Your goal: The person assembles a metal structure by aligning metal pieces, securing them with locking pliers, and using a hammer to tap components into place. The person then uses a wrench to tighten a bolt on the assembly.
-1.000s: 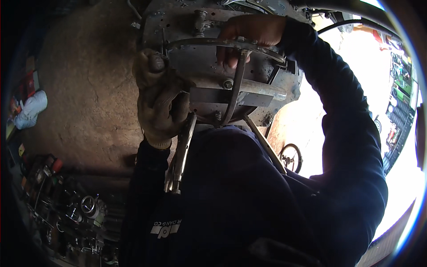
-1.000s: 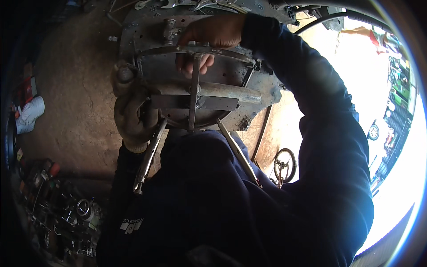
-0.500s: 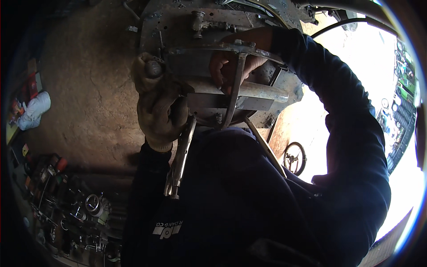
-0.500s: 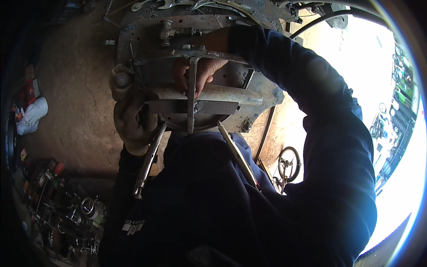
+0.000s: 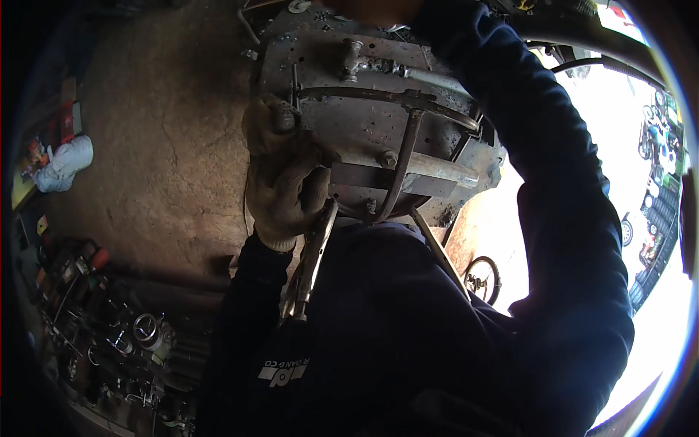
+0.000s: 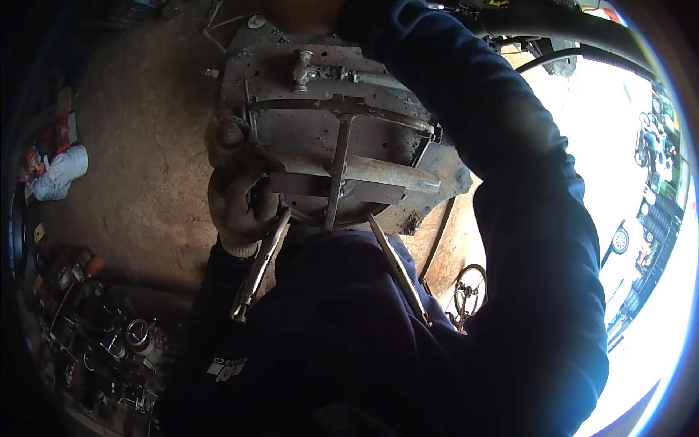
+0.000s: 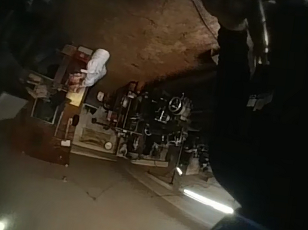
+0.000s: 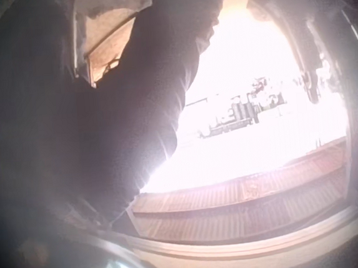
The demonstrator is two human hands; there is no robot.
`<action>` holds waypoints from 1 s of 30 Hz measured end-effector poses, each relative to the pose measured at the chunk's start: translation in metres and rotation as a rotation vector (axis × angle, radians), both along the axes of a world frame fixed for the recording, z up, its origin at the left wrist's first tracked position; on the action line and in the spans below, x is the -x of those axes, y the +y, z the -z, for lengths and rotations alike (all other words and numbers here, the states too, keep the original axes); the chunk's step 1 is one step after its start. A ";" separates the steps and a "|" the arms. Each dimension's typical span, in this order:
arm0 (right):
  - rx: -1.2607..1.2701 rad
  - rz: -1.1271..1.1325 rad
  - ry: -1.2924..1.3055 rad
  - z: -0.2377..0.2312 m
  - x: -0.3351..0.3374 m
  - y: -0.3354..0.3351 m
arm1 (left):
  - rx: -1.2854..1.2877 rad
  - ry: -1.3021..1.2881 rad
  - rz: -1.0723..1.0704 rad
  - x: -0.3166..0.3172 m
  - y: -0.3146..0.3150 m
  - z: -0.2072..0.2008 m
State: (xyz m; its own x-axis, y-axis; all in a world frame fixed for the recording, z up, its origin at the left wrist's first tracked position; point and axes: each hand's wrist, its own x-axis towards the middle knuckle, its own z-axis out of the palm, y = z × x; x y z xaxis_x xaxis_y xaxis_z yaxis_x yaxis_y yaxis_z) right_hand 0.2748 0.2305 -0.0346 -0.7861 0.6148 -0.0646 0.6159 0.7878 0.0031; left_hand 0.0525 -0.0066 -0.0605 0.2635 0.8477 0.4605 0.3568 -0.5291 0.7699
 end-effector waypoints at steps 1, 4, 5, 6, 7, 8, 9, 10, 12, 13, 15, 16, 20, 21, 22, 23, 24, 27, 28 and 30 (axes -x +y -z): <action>-0.086 -0.131 -0.011 0.027 0.007 -0.003 | -0.006 0.004 -0.032 0.001 -0.005 0.005; -0.084 -0.281 0.266 0.065 0.021 -0.018 | 0.054 0.004 -0.066 0.008 -0.014 0.007; -0.041 -0.284 0.404 0.064 0.022 -0.019 | 0.062 0.013 -0.069 0.007 -0.013 0.004; 0.038 -0.142 0.400 0.062 0.022 -0.018 | 0.071 0.022 -0.071 0.006 -0.012 0.001; 0.121 -0.002 0.398 0.053 0.026 -0.021 | 0.065 0.048 -0.087 0.005 -0.013 0.000; 0.204 0.136 0.395 0.045 0.032 -0.021 | 0.060 0.076 -0.104 0.006 -0.014 0.000; 0.208 0.106 0.231 0.040 0.040 -0.016 | 0.067 0.066 -0.131 0.007 -0.016 0.000; 0.204 0.093 0.064 0.033 0.044 -0.010 | 0.068 0.051 -0.141 0.006 -0.016 0.000; 0.143 0.083 -0.102 0.041 0.050 -0.002 | 0.060 0.021 -0.137 0.003 -0.014 -0.003; 0.079 0.096 -0.106 0.063 0.046 0.005 | 0.044 0.000 -0.114 -0.002 -0.009 -0.007; 0.028 0.150 -0.073 0.071 0.055 0.010 | 0.042 -0.015 -0.103 -0.005 -0.005 -0.013; 0.039 0.196 -0.034 0.066 0.066 0.006 | 0.053 -0.009 -0.111 -0.003 -0.006 -0.017; 0.097 0.237 0.038 0.042 0.072 -0.006 | 0.073 -0.082 -0.079 -0.003 -0.001 -0.027; 0.083 0.246 0.042 0.046 0.071 -0.002 | 0.068 -0.092 -0.079 -0.002 0.000 -0.027; 0.074 0.259 0.045 0.051 0.069 0.002 | 0.069 -0.102 -0.076 -0.003 0.000 -0.026; 0.066 0.271 0.048 0.056 0.067 0.004 | 0.082 -0.124 -0.058 -0.003 0.000 -0.025; 0.069 0.286 0.037 0.061 0.062 0.006 | 0.094 -0.146 -0.041 -0.003 0.000 -0.025; 0.108 0.324 0.030 0.059 0.061 0.007 | 0.076 -0.179 -0.022 0.001 0.000 -0.016; 0.130 0.340 0.048 0.056 0.061 0.006 | 0.002 -0.143 -0.057 0.000 0.000 -0.012; 0.169 0.368 0.045 0.050 0.062 0.005 | -0.024 -0.133 -0.062 0.002 -0.002 -0.009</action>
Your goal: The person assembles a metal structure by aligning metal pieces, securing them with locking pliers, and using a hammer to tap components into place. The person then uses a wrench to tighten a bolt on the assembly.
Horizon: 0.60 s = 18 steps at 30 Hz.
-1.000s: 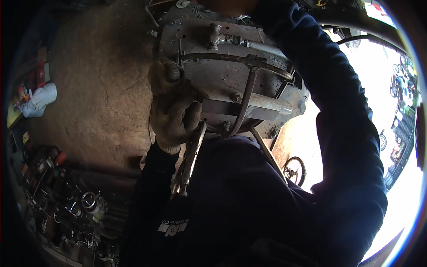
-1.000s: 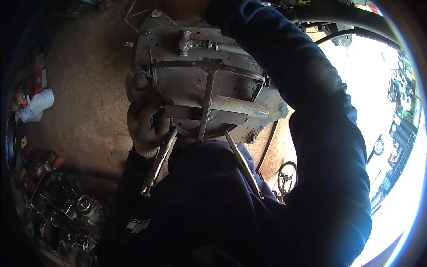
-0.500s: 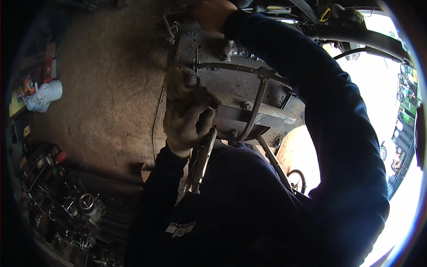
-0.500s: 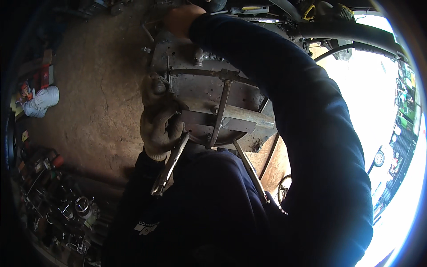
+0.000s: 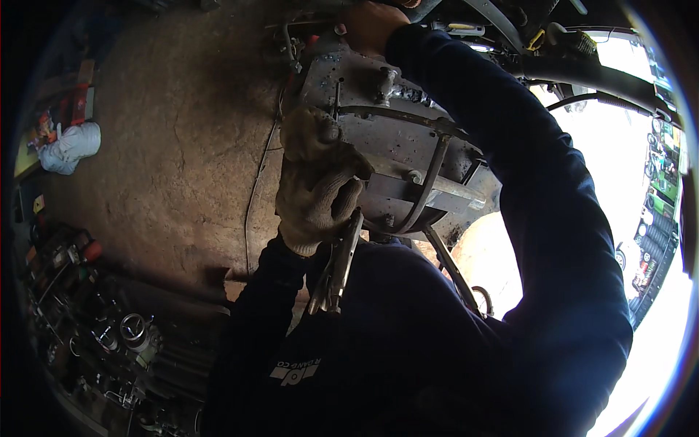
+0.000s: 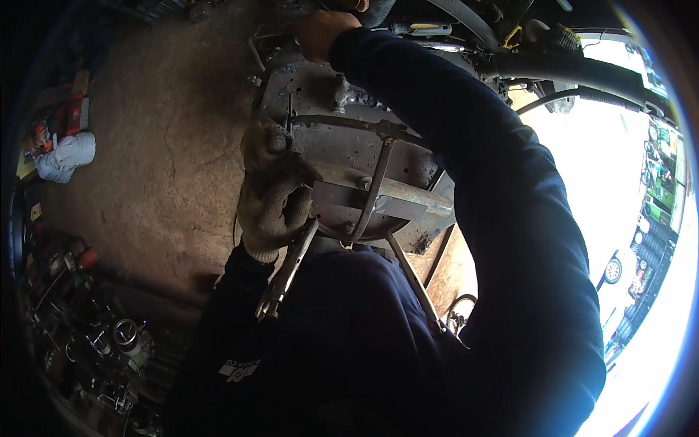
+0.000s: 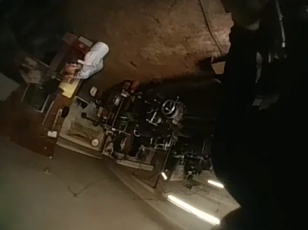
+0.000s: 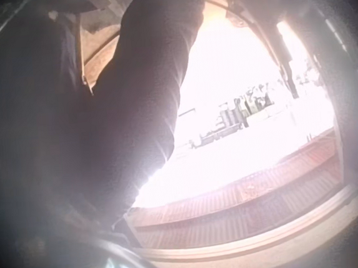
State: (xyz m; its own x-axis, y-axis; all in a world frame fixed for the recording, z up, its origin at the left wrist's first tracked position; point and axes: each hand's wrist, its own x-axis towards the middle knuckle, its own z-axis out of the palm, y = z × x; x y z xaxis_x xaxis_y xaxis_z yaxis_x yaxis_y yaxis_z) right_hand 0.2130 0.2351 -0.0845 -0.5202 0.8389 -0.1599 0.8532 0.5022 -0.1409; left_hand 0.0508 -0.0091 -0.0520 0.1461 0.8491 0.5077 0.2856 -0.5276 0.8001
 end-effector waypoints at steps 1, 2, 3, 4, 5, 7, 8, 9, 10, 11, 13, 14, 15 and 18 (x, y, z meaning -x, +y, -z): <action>0.019 0.012 -0.020 -0.003 -0.001 0.000 | 0.045 -0.027 0.036 0.001 0.002 -0.004; 0.039 0.024 -0.039 -0.006 -0.001 -0.002 | 0.090 -0.053 0.071 0.001 0.003 -0.007; 0.048 0.017 -0.025 -0.008 -0.002 -0.005 | 0.076 -0.038 0.057 0.001 0.003 -0.008; 0.056 0.010 -0.012 -0.011 -0.004 -0.009 | 0.062 -0.023 0.044 0.000 0.003 -0.010; 0.066 0.004 0.000 -0.012 -0.005 -0.011 | 0.049 -0.009 0.030 0.000 0.003 -0.011; 0.065 0.009 0.002 -0.006 -0.005 -0.006 | 0.040 0.027 0.049 0.001 0.005 -0.012; 0.065 0.012 0.003 -0.004 -0.006 -0.004 | 0.036 0.046 0.059 0.001 0.006 -0.012; 0.080 0.008 -0.012 -0.001 -0.007 -0.002 | 0.026 0.038 0.040 0.000 0.006 -0.010; 0.096 0.001 -0.026 -0.004 -0.004 -0.002 | 0.017 0.032 0.017 -0.001 0.005 -0.010; 0.112 -0.006 -0.040 -0.005 -0.001 -0.002 | 0.008 0.025 -0.006 -0.002 0.005 -0.010; 0.124 0.026 -0.039 -0.002 0.003 0.001 | 0.047 0.018 -0.019 -0.003 0.003 -0.018; 0.129 0.044 -0.040 0.001 0.003 0.004 | 0.065 0.014 -0.023 -0.004 0.004 -0.022; 0.141 0.054 -0.048 0.003 0.004 0.006 | 0.072 0.010 -0.010 -0.004 0.004 -0.020; 0.093 -0.024 -0.040 0.010 0.002 0.011 | 0.069 0.017 0.015 -0.003 0.005 -0.013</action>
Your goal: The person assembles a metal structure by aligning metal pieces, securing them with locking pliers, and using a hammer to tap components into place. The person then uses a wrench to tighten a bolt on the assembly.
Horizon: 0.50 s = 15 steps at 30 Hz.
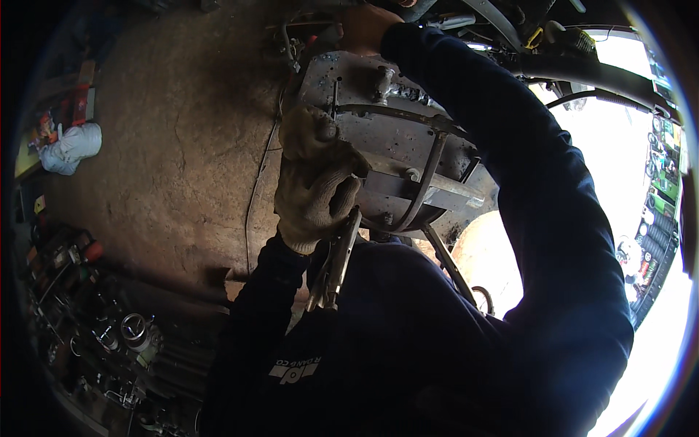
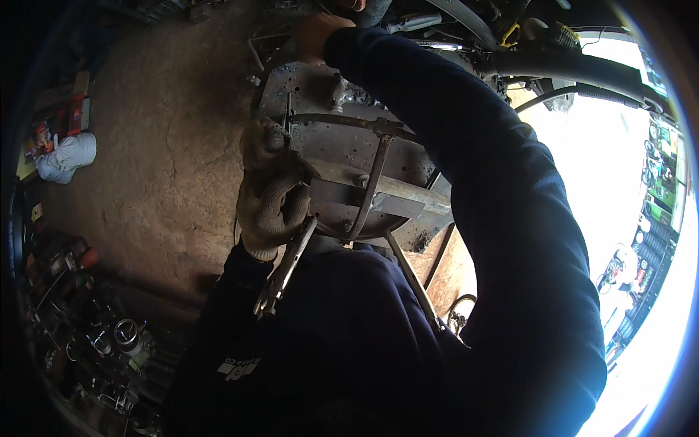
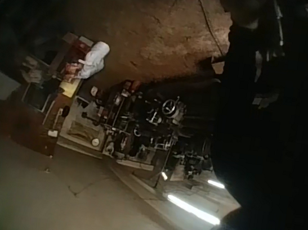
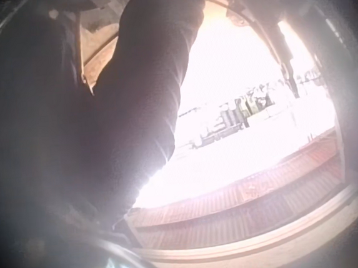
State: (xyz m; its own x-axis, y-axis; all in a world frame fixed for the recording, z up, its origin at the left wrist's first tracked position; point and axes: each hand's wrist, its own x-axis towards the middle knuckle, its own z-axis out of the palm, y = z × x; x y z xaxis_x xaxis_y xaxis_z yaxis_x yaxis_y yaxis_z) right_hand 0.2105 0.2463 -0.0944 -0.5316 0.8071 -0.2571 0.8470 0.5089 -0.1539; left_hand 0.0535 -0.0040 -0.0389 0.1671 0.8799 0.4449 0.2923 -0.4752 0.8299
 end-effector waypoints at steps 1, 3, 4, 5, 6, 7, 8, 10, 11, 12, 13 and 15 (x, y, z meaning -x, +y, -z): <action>-0.065 -0.097 0.031 0.001 -0.001 -0.003 | -0.009 0.016 0.001 0.000 -0.001 0.000; -0.063 -0.155 0.161 -0.001 -0.013 -0.005 | -0.057 0.050 -0.016 -0.001 -0.001 0.006; 0.013 -0.132 0.262 -0.028 -0.015 -0.013 | -0.087 0.070 -0.052 0.002 -0.005 0.016; 0.093 -0.105 0.359 -0.050 -0.021 -0.023 | -0.103 0.100 -0.061 0.004 -0.009 0.021; 0.082 -0.120 0.526 -0.065 -0.034 -0.035 | -0.114 0.138 -0.078 0.008 -0.014 0.024; 0.066 -0.118 0.684 -0.077 -0.056 -0.047 | -0.117 0.177 -0.056 0.011 -0.013 0.021; 0.245 -0.035 0.802 -0.088 -0.075 -0.061 | -0.128 0.212 -0.021 0.010 -0.010 0.016; 0.562 0.123 0.882 -0.091 -0.112 -0.078 | -0.103 0.223 -0.023 0.006 -0.005 0.007; 0.700 0.193 0.844 -0.086 -0.129 -0.090 | -0.085 0.230 -0.023 0.005 -0.007 0.007; 0.838 0.263 0.804 -0.082 -0.141 -0.099 | -0.069 0.251 -0.007 0.007 -0.008 0.014; 0.805 0.161 0.776 -0.077 -0.146 -0.106 | -0.132 0.246 -0.046 0.007 -0.008 0.022; 0.738 -0.041 0.721 -0.065 -0.148 -0.118 | -0.257 0.236 -0.125 0.003 -0.014 0.034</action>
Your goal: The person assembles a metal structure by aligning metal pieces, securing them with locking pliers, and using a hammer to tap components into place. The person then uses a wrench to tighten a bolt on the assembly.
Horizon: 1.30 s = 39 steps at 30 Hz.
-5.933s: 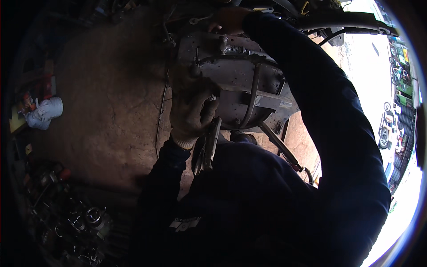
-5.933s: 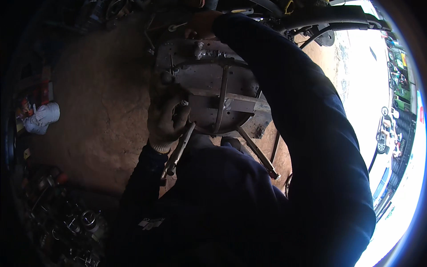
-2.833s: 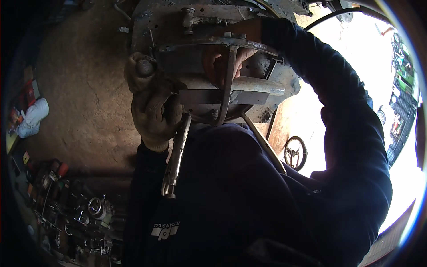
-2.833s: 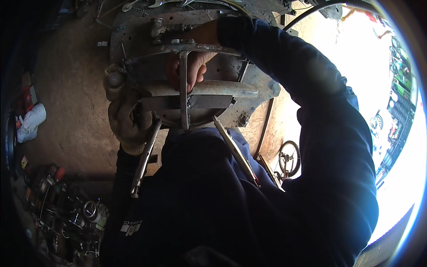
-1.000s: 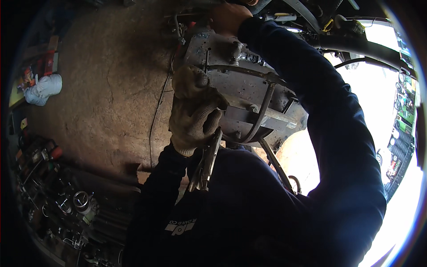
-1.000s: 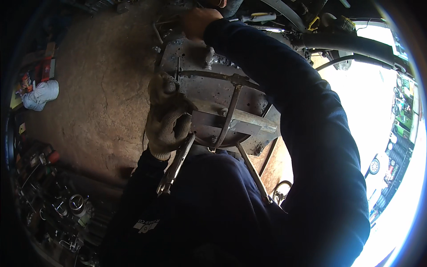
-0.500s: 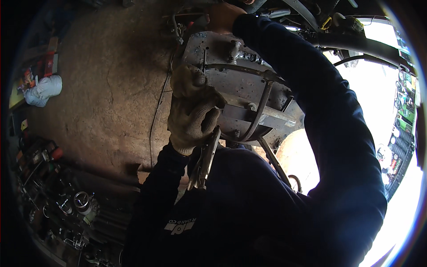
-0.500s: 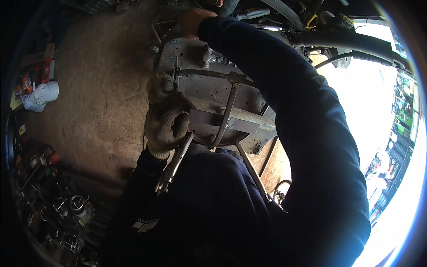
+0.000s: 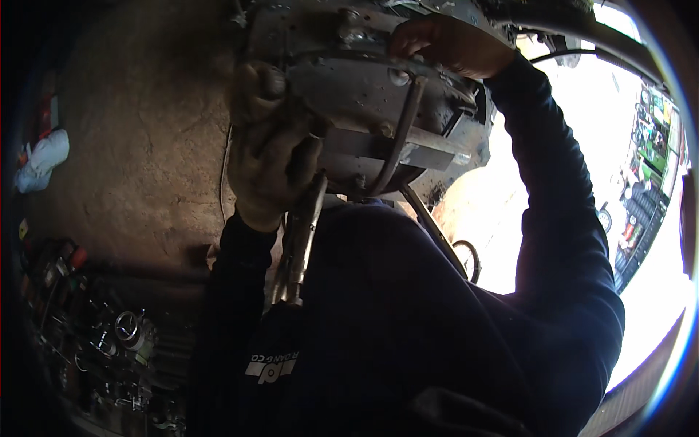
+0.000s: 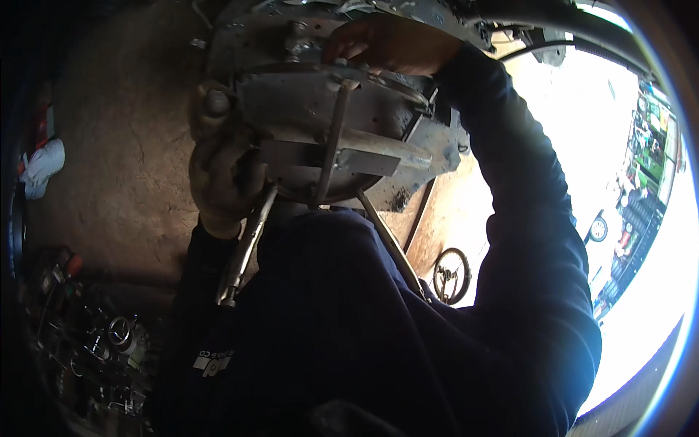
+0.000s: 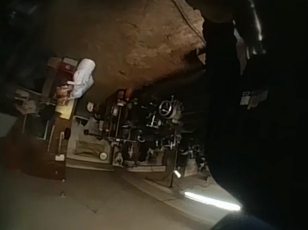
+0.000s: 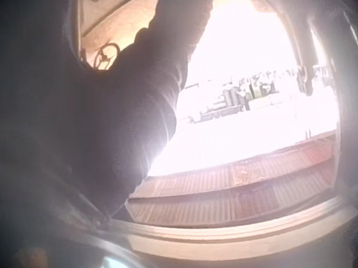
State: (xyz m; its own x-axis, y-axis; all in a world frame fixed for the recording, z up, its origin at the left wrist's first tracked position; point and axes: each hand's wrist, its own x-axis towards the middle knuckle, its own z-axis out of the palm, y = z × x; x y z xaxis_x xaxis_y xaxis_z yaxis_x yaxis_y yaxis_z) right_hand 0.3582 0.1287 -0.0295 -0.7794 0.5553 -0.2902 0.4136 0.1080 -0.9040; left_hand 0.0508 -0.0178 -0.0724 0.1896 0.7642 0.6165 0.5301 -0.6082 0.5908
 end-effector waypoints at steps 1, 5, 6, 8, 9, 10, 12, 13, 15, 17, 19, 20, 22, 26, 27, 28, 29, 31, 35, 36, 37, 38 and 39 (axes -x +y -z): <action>0.194 -0.055 -0.126 -0.009 0.013 -0.003 | -0.028 0.044 0.020 -0.001 0.005 -0.006; 0.376 -0.273 0.018 0.009 0.030 -0.006 | 0.174 0.001 0.104 0.002 0.004 0.000; 0.411 -0.307 0.040 0.013 0.034 -0.010 | 0.200 -0.025 0.118 0.001 0.006 0.003; 0.445 -0.352 0.076 0.016 0.039 -0.015 | 0.224 -0.056 0.131 0.000 0.007 0.003; 0.463 -0.375 0.093 0.018 0.043 -0.018 | 0.229 -0.060 0.127 0.000 0.003 0.005; 0.478 -0.392 0.107 0.020 0.045 -0.020 | 0.230 -0.070 0.139 0.000 0.003 0.005; 0.488 -0.419 0.131 0.023 0.049 -0.022 | 0.226 -0.093 0.189 -0.001 0.005 0.004; 0.493 -0.430 0.140 0.024 0.049 -0.024 | 0.223 -0.107 0.224 -0.001 0.008 0.002; 0.497 -0.441 0.148 0.026 0.048 -0.026 | 0.242 -0.066 0.211 -0.001 0.009 -0.002; 0.489 -0.459 0.162 0.026 0.049 -0.027 | 0.195 -0.049 0.155 0.000 0.006 -0.001; 0.472 -0.462 0.166 0.025 0.048 -0.026 | 0.148 -0.051 0.098 0.001 0.002 0.009; 0.459 -0.459 0.167 0.025 0.046 -0.026 | 0.159 -0.045 0.086 0.000 0.002 0.010; 0.428 -0.446 0.162 0.025 0.045 -0.027 | 0.274 -0.012 0.110 0.004 -0.001 0.005; 0.388 -0.302 0.094 0.020 0.040 -0.020 | 0.287 -0.006 0.124 0.003 0.003 0.004; 0.425 -0.218 0.065 0.016 0.043 -0.012 | 0.262 -0.004 0.096 0.003 0.001 0.002; 0.463 -0.130 0.042 0.012 0.046 -0.006 | 0.238 -0.002 0.068 0.003 0.000 0.000; 0.499 -0.036 0.011 0.007 0.048 0.002 | 0.188 -0.009 0.046 0.001 0.000 -0.001; 0.357 0.169 0.104 0.003 0.043 0.025 | 0.090 -0.017 -0.005 -0.001 -0.002 -0.003; -1.243 0.017 -0.275 0.031 0.047 0.084 | 0.168 0.008 0.122 -0.001 0.007 -0.002; -1.134 0.004 -0.458 0.031 0.064 0.087 | 0.241 0.037 0.109 0.003 0.001 -0.005; -1.021 -0.010 -0.630 0.025 0.085 0.090 | 0.312 0.070 0.091 0.007 -0.002 -0.009; -0.901 -0.021 -0.804 0.022 0.097 0.092 | 0.282 0.060 0.093 0.008 -0.002 -0.008; -0.954 0.071 -0.702 0.039 0.102 0.095 | 0.252 0.050 0.096 0.007 -0.001 -0.006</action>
